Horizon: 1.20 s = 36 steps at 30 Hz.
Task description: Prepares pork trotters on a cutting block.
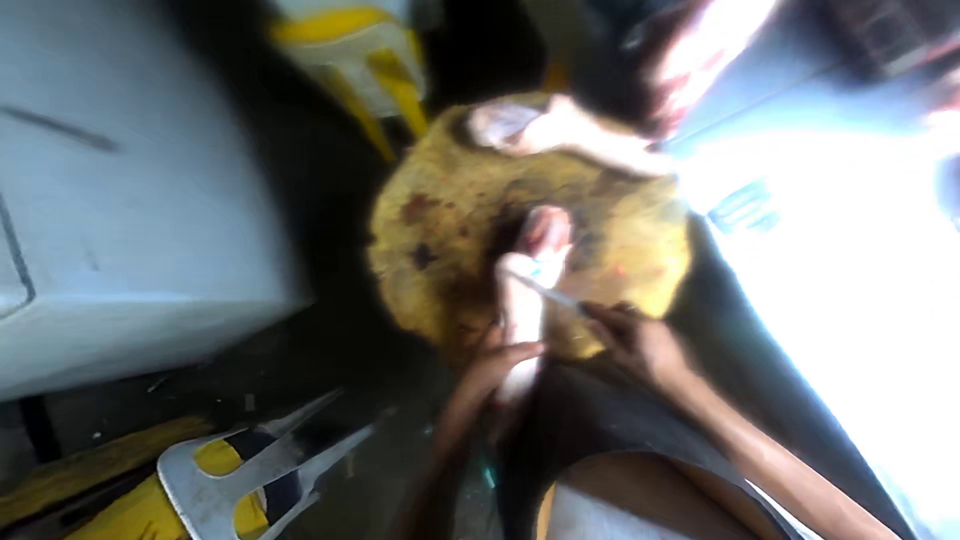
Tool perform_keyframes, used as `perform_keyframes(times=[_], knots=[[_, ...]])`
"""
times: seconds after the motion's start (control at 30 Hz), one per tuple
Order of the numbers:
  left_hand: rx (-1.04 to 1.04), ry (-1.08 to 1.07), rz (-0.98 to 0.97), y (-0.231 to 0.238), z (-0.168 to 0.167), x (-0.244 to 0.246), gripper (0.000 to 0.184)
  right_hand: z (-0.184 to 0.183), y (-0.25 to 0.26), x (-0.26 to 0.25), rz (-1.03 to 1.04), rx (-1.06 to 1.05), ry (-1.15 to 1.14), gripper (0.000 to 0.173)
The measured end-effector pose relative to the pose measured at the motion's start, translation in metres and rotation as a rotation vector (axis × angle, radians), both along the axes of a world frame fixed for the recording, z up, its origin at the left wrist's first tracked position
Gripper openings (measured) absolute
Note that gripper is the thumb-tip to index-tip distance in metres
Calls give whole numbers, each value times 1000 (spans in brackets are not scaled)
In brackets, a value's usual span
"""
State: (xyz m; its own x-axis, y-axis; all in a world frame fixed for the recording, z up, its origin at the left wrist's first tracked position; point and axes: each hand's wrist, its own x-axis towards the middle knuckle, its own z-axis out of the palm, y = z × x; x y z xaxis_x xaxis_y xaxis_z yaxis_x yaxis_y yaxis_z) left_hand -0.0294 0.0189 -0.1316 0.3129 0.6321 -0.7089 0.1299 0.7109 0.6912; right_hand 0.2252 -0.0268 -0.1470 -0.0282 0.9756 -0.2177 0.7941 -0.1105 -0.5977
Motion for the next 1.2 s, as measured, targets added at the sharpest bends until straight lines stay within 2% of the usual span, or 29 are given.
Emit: perform_keyframes(times=[0.1, 0.27, 0.43, 0.6, 0.7, 0.77, 0.9, 1.0, 1.1, 1.2], knots=[[-19, 22, -23, 0, 3, 6, 64, -13, -5, 15, -116, -17, 27, 44], [-41, 57, -17, -2, 4, 10, 54, -10, -25, 2, -20, 1, 145, 42], [-48, 30, 24, -10, -4, 7, 54, -39, -12, 10, -216, -75, 136, 42], [-66, -19, 65, -12, -8, 1, 43, -36, -21, 7, -49, -31, 168, 47], [-67, -23, 77, -12, -14, -5, 44, -60, -8, 21, -209, -51, 168, 45], [-77, -65, 93, -13, -16, -6, 44, -62, -4, 24, -251, -69, 173, 46], [-116, -141, 136, -13, -23, -13, 49, -50, -12, 9, -87, -48, 257, 47], [-159, -229, 183, -13, -22, -16, 47, -77, 3, 15, -223, -68, 287, 47], [-221, -426, 225, -13, -27, -20, 56, -84, 20, 12, -326, -86, 325, 46], [-254, -565, 244, -12, -35, -23, 61, -72, 22, -1, -121, -37, 309, 49]])
